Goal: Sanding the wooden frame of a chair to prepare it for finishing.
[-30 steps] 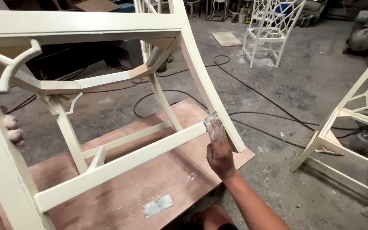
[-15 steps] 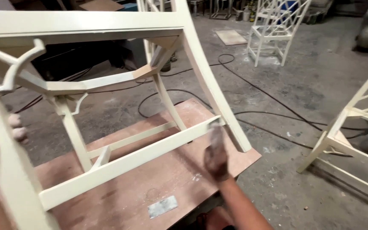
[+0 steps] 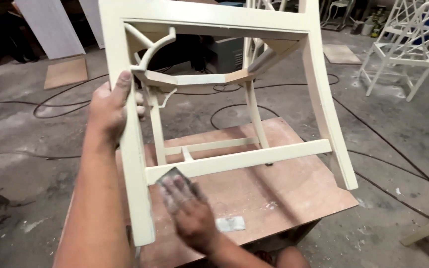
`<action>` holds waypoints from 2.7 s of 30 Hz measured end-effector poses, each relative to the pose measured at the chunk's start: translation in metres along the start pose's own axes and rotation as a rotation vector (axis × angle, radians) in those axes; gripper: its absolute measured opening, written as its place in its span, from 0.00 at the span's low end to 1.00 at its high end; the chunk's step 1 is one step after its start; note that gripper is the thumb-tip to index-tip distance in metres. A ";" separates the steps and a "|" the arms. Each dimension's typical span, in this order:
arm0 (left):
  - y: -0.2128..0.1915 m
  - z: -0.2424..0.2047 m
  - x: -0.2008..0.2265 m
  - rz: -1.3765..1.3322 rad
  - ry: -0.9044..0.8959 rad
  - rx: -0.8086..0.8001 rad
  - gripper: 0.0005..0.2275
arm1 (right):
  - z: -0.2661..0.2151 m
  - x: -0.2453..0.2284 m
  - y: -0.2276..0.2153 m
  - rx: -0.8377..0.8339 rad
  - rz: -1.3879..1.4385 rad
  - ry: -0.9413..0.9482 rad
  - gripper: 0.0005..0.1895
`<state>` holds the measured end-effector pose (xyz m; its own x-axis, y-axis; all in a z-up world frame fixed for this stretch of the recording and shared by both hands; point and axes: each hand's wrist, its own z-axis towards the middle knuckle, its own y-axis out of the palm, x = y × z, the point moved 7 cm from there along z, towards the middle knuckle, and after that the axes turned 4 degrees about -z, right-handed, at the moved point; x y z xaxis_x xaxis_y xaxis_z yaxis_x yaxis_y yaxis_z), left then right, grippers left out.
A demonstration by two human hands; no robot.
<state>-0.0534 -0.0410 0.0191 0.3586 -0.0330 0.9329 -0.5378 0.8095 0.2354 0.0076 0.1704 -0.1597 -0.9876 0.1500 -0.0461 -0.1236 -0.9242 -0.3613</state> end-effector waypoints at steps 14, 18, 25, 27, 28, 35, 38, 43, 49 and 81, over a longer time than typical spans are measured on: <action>0.011 -0.019 -0.004 -0.068 0.000 -0.021 0.17 | 0.013 0.173 -0.190 -0.580 -0.386 0.574 0.35; 0.011 -0.026 -0.004 -0.109 0.021 -0.025 0.17 | 0.060 0.072 -0.106 -0.626 -0.083 0.317 0.29; 0.012 -0.039 -0.008 -0.087 0.013 -0.010 0.19 | 0.085 0.025 -0.065 -0.730 0.274 0.004 0.35; 0.014 -0.046 -0.003 -0.089 -0.005 -0.020 0.20 | 0.082 0.047 -0.082 -0.778 0.247 0.052 0.33; 0.016 -0.048 -0.001 -0.093 -0.024 -0.036 0.21 | 0.079 0.062 -0.089 -0.826 0.214 0.103 0.32; 0.006 -0.031 -0.020 -0.044 0.081 0.019 0.20 | 0.102 0.010 -0.057 -0.596 0.227 -0.223 0.19; 0.008 -0.032 -0.018 -0.047 0.089 0.008 0.21 | 0.113 0.014 -0.067 -0.683 0.260 -0.187 0.18; 0.005 -0.032 -0.020 -0.031 0.080 0.016 0.20 | 0.117 0.015 -0.047 -0.790 0.214 -0.241 0.15; 0.011 -0.041 -0.014 -0.041 0.090 -0.003 0.21 | 0.124 0.012 -0.050 -0.824 0.208 -0.288 0.14; -0.009 -0.030 -0.017 0.025 0.073 -0.037 0.13 | -0.060 0.208 -0.199 -0.334 -0.745 0.339 0.30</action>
<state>-0.0317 -0.0305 -0.0072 0.4009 0.0291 0.9157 -0.5189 0.8309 0.2008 -0.1672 0.4069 -0.1536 -0.5736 0.8173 0.0554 -0.6365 -0.4021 -0.6582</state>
